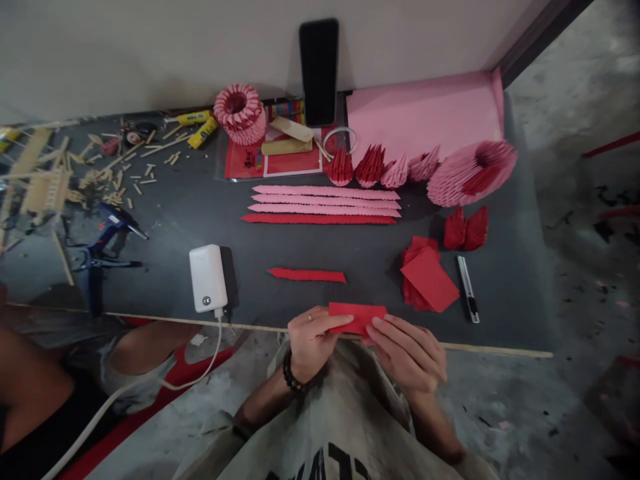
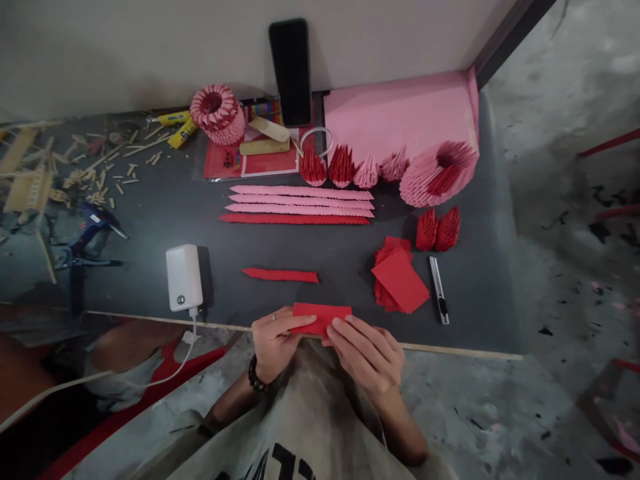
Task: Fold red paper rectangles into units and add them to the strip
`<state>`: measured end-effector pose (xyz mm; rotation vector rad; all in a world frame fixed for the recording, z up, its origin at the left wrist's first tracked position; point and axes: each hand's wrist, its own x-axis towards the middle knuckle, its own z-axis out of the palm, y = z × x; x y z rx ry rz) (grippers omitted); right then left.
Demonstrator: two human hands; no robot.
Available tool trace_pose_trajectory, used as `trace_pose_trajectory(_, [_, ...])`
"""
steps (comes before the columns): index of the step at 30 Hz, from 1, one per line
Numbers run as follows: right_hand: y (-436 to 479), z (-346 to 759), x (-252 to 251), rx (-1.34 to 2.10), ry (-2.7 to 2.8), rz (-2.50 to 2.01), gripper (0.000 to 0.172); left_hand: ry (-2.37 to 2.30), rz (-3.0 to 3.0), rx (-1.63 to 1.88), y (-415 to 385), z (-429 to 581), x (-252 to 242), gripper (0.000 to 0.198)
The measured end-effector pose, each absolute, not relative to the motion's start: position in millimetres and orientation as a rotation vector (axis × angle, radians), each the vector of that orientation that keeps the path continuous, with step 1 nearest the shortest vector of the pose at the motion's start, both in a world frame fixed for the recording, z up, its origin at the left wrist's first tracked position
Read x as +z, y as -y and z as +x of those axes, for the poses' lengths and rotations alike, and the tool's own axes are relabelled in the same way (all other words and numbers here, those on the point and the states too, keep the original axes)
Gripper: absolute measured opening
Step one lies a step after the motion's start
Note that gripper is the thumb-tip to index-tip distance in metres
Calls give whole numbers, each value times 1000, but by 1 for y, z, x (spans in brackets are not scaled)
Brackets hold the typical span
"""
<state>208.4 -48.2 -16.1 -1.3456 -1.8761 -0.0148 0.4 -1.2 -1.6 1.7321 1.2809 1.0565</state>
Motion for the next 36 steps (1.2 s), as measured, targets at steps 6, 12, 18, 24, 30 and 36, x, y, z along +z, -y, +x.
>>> trace_pose_trajectory(6, [36,193,-23,535,1363,-1480,30,-1370,1404,966,3,-7,5,10])
trace_pose_trajectory(12, [37,175,-18,1139,763,-1420,5,-1470,1105,1028,11,8,0,16])
trace_pose_trajectory(18, [34,161,-26,1180,485,-1404,10,-1493,983,1087,14,19,-3,20])
trace_pose_trajectory(24, [33,161,-25,1203,455,-1411,10,-1494,867,1116,18,21,-9,25])
trace_pose_trajectory(30, [28,151,-18,1053,382,-1434,26,-1448,680,1204,17,29,-14,36])
trace_pose_trajectory(36, [25,152,-14,1069,315,-1453,40,-1362,579,1116,13,28,-14,47])
